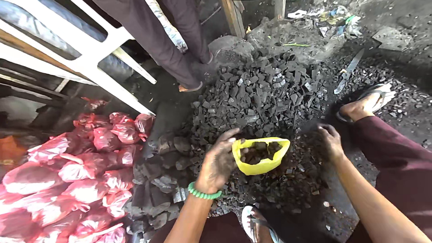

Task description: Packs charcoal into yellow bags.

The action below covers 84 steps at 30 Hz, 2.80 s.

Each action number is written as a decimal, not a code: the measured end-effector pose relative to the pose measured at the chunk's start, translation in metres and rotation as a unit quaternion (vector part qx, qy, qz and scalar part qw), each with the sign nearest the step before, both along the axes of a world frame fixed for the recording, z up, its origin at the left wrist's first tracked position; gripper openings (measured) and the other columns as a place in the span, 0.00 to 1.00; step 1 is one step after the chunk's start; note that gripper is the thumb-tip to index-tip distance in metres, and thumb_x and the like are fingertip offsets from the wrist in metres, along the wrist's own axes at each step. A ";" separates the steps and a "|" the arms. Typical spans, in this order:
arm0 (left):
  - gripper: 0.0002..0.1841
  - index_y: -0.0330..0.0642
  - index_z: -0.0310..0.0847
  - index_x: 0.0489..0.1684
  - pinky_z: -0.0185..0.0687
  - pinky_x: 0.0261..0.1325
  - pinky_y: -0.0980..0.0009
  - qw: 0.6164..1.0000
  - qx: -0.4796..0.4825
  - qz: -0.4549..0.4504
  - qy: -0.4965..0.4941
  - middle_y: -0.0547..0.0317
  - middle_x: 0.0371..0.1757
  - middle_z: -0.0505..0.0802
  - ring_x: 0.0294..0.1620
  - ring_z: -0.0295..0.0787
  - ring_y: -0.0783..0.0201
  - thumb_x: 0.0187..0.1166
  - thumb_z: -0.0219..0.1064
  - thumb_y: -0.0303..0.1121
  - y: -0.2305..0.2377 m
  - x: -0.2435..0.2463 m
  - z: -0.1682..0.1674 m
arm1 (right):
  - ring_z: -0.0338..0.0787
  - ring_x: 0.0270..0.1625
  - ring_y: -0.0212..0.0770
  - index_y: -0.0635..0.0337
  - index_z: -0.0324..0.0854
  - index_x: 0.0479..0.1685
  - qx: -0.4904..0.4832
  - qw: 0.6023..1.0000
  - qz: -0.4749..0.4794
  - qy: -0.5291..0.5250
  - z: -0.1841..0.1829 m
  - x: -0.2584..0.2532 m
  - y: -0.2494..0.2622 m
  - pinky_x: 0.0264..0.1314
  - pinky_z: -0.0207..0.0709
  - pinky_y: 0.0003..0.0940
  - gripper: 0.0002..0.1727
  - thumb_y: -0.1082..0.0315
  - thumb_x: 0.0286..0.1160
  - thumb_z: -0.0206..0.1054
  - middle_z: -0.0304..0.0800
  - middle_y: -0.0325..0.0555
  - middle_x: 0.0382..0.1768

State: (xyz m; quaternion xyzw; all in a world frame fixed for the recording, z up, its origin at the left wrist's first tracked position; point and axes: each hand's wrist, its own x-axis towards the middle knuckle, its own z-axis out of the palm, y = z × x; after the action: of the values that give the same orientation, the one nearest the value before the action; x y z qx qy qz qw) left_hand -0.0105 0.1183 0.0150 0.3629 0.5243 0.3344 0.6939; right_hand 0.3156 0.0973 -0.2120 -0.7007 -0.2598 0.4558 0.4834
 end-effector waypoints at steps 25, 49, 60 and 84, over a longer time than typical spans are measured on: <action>0.25 0.50 0.76 0.76 0.91 0.43 0.67 0.990 0.063 0.124 -0.003 0.51 0.50 0.94 0.41 0.95 0.61 0.90 0.43 0.47 0.010 -0.034 0.027 | 0.40 0.94 0.73 0.36 0.67 0.89 -0.183 0.794 0.478 -0.328 -0.016 -0.172 -0.029 0.76 0.52 0.86 0.43 0.49 0.69 0.78 0.41 0.57 0.96; 0.28 0.59 0.72 0.80 0.86 0.35 0.75 0.989 0.062 -0.134 0.029 0.57 0.56 0.91 0.37 0.90 0.68 0.76 0.59 0.46 -0.004 -0.008 0.018 | 0.89 0.31 0.30 0.45 0.84 0.54 0.164 0.889 0.205 0.375 0.066 -0.116 -0.007 0.31 0.85 0.26 0.19 0.65 0.60 0.76 0.93 0.38 0.42; 0.21 0.44 0.72 0.77 0.83 0.41 0.66 0.944 0.056 -0.253 0.204 0.49 0.56 0.88 0.39 0.85 0.63 0.85 0.61 0.33 -0.006 0.009 -0.022 | 0.48 0.94 0.65 0.43 0.77 0.82 -0.050 0.739 0.630 -0.232 0.107 -0.150 -0.001 0.82 0.47 0.81 0.25 0.54 0.87 0.64 0.56 0.50 0.93; 0.35 0.26 0.83 0.61 0.74 0.71 0.43 0.690 -0.035 -0.376 0.617 0.33 0.63 0.88 0.66 0.85 0.42 0.85 0.61 0.59 -0.001 0.000 0.000 | 0.90 0.56 0.60 0.58 0.92 0.37 0.376 0.512 0.490 -0.597 0.187 -0.091 -0.036 0.80 0.60 0.77 0.07 0.80 0.66 0.74 0.93 0.48 0.35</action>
State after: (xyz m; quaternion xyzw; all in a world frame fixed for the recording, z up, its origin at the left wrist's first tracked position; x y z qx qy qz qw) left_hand -0.0103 0.1172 0.0147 0.6295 0.6655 -0.2725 0.2942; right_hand 0.2241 0.0616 -0.0251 -0.3215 -0.9364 -0.0460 0.1328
